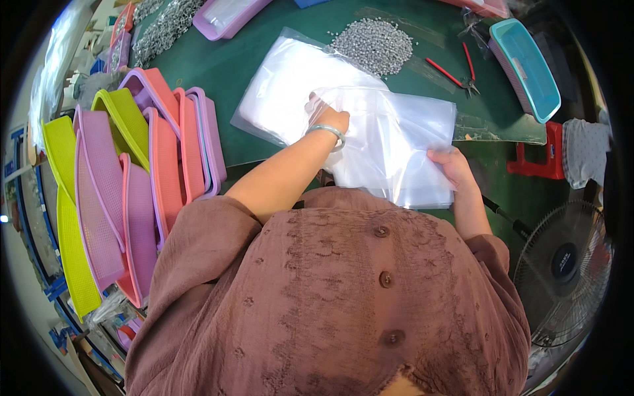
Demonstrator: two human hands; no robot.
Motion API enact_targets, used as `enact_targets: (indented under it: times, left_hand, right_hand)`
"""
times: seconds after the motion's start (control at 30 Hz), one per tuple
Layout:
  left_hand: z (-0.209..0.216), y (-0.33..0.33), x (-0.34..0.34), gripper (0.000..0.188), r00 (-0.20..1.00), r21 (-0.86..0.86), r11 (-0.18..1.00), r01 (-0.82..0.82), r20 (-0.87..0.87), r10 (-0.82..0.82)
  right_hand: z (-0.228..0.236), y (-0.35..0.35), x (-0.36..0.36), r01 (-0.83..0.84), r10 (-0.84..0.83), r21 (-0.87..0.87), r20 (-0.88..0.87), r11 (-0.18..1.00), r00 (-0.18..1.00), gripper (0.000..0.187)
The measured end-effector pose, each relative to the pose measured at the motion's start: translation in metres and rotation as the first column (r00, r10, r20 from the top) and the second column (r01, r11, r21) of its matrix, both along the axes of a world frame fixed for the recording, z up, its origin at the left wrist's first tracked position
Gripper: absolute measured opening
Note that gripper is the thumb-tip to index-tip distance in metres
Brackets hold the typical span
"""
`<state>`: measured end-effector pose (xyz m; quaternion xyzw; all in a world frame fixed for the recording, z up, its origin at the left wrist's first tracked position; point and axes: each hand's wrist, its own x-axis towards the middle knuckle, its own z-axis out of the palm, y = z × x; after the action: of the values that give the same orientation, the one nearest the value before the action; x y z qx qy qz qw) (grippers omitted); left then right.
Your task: The person places white folded items into clear plastic bags on a green workbench. They smooth the contents, adjust the bags, and stack the filled bags. The person also briefly handles a cardboard box and a roll of white material.
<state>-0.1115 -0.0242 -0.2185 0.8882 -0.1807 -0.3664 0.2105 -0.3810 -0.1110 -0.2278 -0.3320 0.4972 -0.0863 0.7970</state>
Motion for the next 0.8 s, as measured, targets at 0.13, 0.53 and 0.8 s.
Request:
enact_targets:
  times: [0.13,0.53,0.8]
  left_hand:
    - [0.025,-0.011,0.001,0.083,0.961,0.214,0.946,0.244,0.076,-0.265]
    - [0.068,0.043,-0.037,0.075,0.645,0.233,0.726,0.648,0.34,-0.685]
    - [0.088,0.091,-0.02,0.028,0.575,-0.123,0.581,0.805,0.406,-0.711]
  right_hand:
    - [0.0,-0.004,-0.002,-0.027,0.028,-0.014,0.031,1.0,0.999,0.024]
    - [-0.014,0.018,-0.004,0.156,-0.163,0.12,0.052,0.981,0.985,0.03]
    - [-0.01,0.034,0.013,0.216,-0.27,0.271,0.183,0.938,0.945,0.032]
